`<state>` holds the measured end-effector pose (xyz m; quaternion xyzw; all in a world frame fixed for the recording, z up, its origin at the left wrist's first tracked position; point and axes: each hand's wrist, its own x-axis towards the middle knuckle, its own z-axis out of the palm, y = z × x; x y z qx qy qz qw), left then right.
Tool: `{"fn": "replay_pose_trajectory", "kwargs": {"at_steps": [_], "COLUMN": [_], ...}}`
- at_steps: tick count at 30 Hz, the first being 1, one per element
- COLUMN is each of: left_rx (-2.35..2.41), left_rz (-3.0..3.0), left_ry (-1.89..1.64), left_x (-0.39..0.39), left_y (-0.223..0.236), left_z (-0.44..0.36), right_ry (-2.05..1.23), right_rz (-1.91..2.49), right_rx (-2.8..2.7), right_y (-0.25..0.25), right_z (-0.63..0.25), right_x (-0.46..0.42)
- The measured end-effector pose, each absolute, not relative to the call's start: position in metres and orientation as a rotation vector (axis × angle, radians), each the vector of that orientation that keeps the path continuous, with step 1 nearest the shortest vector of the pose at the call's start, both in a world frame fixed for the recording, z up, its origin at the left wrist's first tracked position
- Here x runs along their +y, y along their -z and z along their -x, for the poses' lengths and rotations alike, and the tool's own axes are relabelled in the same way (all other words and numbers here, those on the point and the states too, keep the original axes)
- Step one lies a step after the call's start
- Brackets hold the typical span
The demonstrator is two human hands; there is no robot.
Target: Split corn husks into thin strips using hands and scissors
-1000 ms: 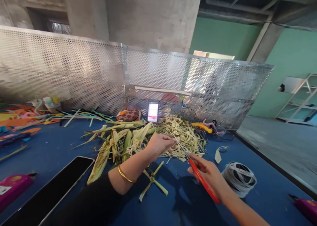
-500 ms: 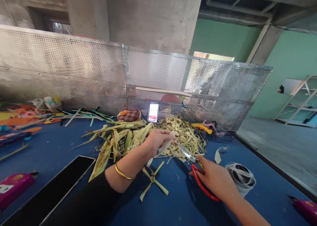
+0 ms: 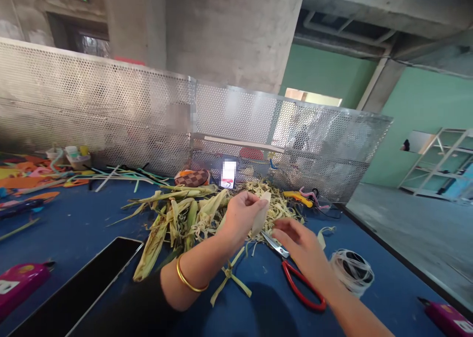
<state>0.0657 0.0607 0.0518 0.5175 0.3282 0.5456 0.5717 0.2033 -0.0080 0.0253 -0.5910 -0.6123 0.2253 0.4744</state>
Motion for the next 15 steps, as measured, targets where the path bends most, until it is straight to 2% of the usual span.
{"fn": "replay_pose_trajectory", "kwargs": {"at_steps": [2,9,15], "left_rx": [0.746,0.809,0.82], "left_rz": [-1.153,-0.98,-0.999], "left_ry": [-1.273,-1.284,-1.131], "left_x": [0.058,0.064,0.07], "left_y": [-0.05,-0.053,-0.039], "left_z": [-0.067,-0.062,-0.067], "right_ry": [-0.763,-1.009,-0.997], "right_rz": [1.313,1.187,1.253], "right_rx": [-1.413,-1.14,-1.057], "right_y": [-0.027,-0.009,-0.011], "right_z": [-0.185,-0.174,-0.183], "right_x": [0.003,0.016,0.012]}}
